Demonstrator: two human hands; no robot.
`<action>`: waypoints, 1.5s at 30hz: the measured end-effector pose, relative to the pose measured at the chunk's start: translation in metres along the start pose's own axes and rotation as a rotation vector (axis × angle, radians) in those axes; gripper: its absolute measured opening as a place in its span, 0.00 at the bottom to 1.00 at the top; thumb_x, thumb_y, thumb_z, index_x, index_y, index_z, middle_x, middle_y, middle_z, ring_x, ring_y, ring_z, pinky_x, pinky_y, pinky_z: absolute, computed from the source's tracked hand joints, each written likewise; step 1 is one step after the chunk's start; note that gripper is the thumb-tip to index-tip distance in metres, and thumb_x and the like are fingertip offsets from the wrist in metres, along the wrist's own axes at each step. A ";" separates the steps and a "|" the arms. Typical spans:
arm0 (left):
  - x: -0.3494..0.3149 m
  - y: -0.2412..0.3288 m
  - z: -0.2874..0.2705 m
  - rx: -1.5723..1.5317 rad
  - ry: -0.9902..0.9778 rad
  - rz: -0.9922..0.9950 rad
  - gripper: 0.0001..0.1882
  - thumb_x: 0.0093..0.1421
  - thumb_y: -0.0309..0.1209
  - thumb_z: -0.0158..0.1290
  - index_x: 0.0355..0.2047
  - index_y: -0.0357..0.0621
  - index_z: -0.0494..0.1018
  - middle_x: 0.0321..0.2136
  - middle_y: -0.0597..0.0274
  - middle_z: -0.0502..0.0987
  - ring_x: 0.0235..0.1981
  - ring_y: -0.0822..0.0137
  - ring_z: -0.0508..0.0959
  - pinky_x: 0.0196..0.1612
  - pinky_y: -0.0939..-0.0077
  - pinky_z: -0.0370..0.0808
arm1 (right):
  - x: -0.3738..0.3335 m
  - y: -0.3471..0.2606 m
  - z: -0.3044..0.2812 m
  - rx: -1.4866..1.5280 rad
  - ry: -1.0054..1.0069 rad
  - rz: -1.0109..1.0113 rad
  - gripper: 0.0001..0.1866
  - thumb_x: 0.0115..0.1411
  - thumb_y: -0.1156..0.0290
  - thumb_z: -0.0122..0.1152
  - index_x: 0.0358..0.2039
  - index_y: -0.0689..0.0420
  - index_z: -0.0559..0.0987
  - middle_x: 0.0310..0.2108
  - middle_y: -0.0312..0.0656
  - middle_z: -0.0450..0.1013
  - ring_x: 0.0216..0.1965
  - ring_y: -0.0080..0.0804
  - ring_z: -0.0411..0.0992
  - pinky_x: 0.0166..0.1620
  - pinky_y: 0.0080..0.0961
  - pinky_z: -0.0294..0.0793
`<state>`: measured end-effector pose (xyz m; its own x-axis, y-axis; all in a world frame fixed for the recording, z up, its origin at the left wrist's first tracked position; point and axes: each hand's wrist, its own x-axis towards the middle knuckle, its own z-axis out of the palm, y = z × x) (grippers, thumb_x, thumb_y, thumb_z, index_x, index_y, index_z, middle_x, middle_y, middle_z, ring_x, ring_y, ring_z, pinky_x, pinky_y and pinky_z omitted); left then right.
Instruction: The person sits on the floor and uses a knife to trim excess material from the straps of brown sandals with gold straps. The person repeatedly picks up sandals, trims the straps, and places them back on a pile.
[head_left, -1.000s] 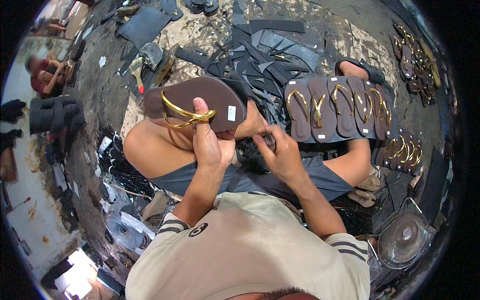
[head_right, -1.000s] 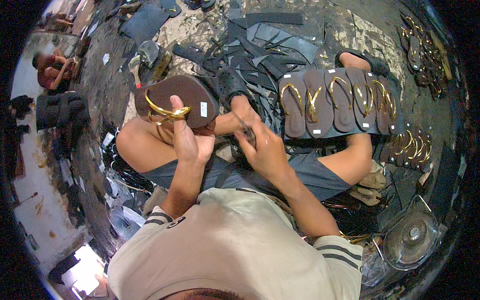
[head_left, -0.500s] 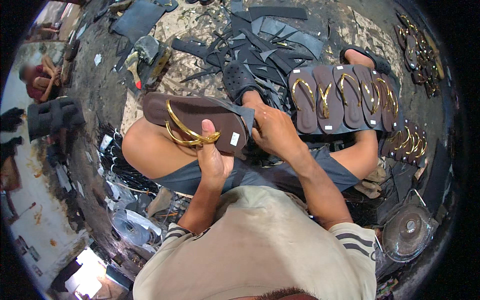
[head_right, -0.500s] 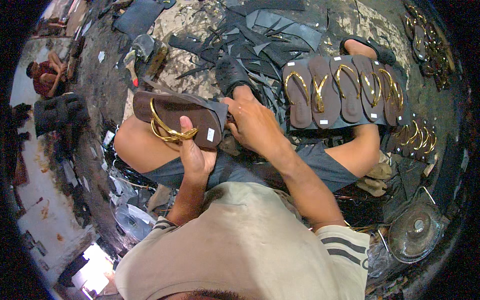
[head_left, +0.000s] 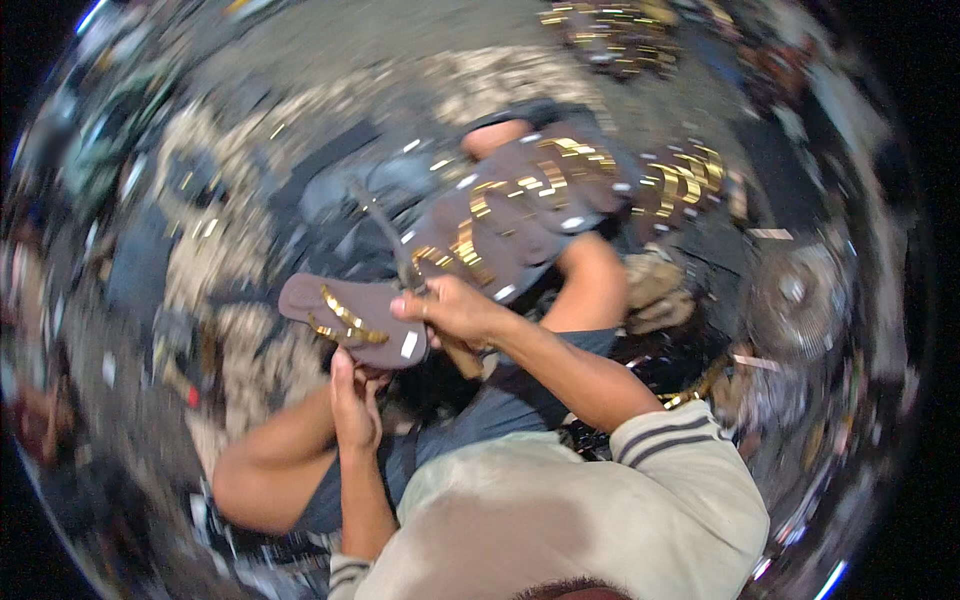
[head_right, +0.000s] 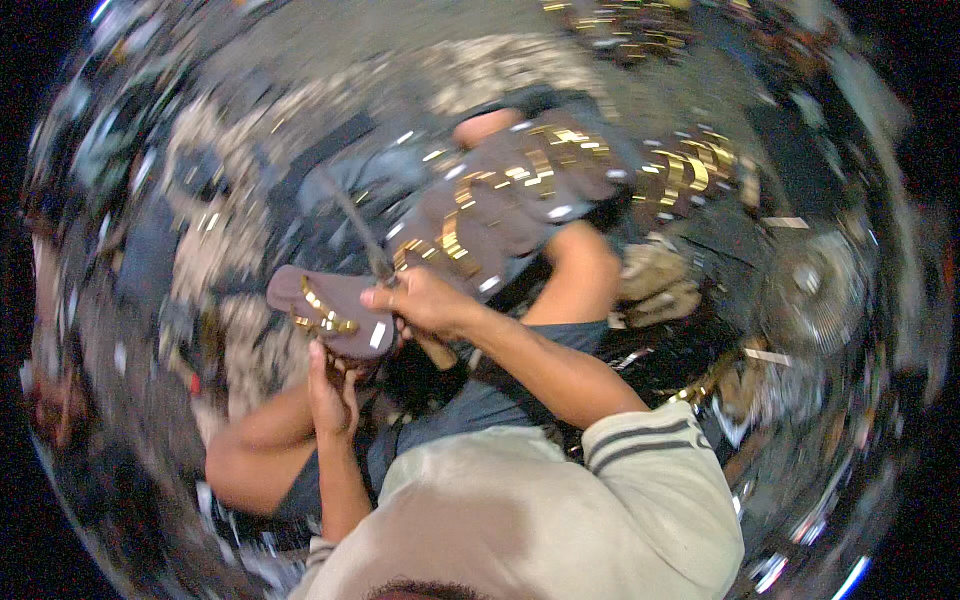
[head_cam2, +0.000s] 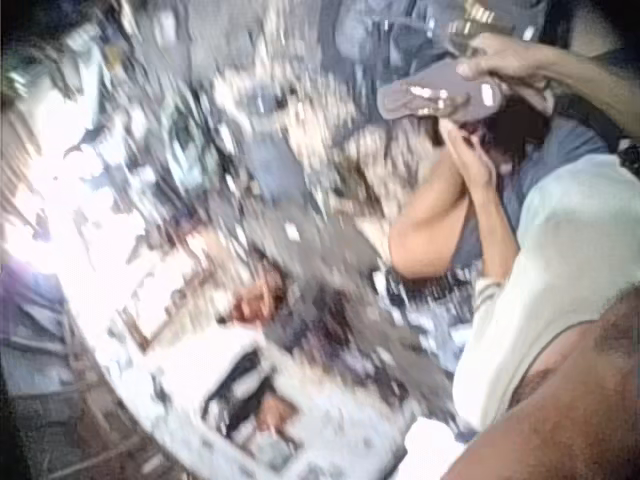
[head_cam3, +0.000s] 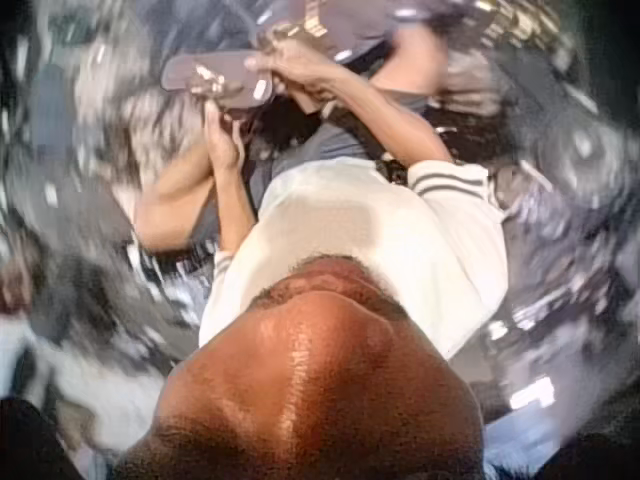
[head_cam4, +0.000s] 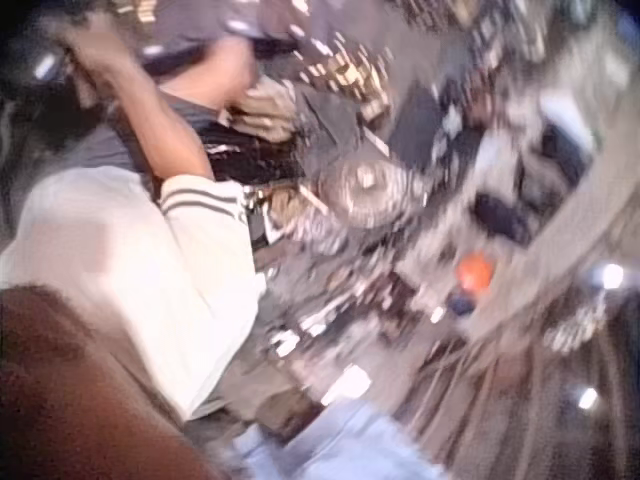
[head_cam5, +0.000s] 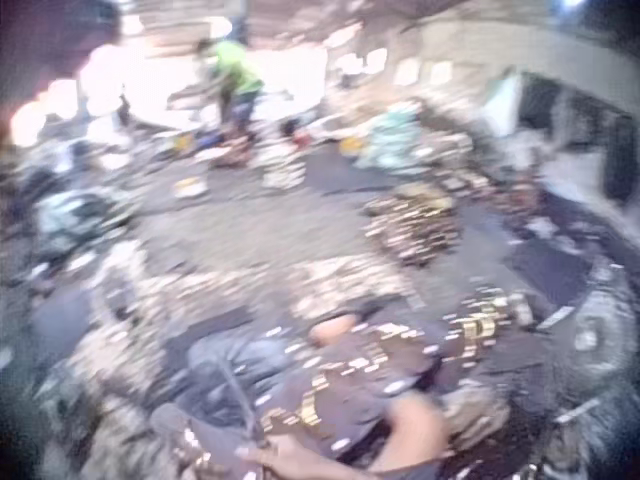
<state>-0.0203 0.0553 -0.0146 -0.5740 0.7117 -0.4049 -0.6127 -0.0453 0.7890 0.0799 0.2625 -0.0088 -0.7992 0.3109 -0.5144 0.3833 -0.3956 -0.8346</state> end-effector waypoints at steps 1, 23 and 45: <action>0.013 -0.007 0.010 0.040 -0.010 -0.025 0.31 0.69 0.50 0.42 0.63 0.40 0.58 0.56 0.54 0.68 0.53 0.65 0.72 0.54 0.69 0.68 | 0.007 -0.006 -0.045 -0.040 0.213 -0.014 0.22 0.60 0.51 0.65 0.34 0.61 0.76 0.23 0.36 0.73 0.19 0.21 0.69 0.22 0.22 0.70; 0.120 -0.093 0.085 0.073 0.167 -0.198 0.27 0.64 0.48 0.53 0.47 0.33 0.72 0.40 0.58 0.75 0.41 0.69 0.74 0.47 0.72 0.72 | -0.141 0.065 -0.028 -0.542 0.429 -0.052 0.22 0.69 0.58 0.49 0.51 0.65 0.68 0.37 0.58 0.76 0.39 0.55 0.76 0.39 0.41 0.75; 0.098 -0.043 0.085 -0.040 0.030 -0.206 0.32 0.66 0.50 0.49 0.57 0.32 0.63 0.50 0.49 0.74 0.46 0.57 0.78 0.50 0.61 0.76 | 0.098 0.104 -0.069 -1.011 0.655 -0.276 0.20 0.61 0.59 0.60 0.44 0.64 0.75 0.39 0.59 0.75 0.42 0.53 0.75 0.45 0.47 0.73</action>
<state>-0.0042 0.1864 -0.0485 -0.4501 0.6879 -0.5693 -0.7391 0.0708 0.6699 0.0737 0.3118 -0.1594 -0.6390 0.7672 -0.0554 0.6570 0.5068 -0.5581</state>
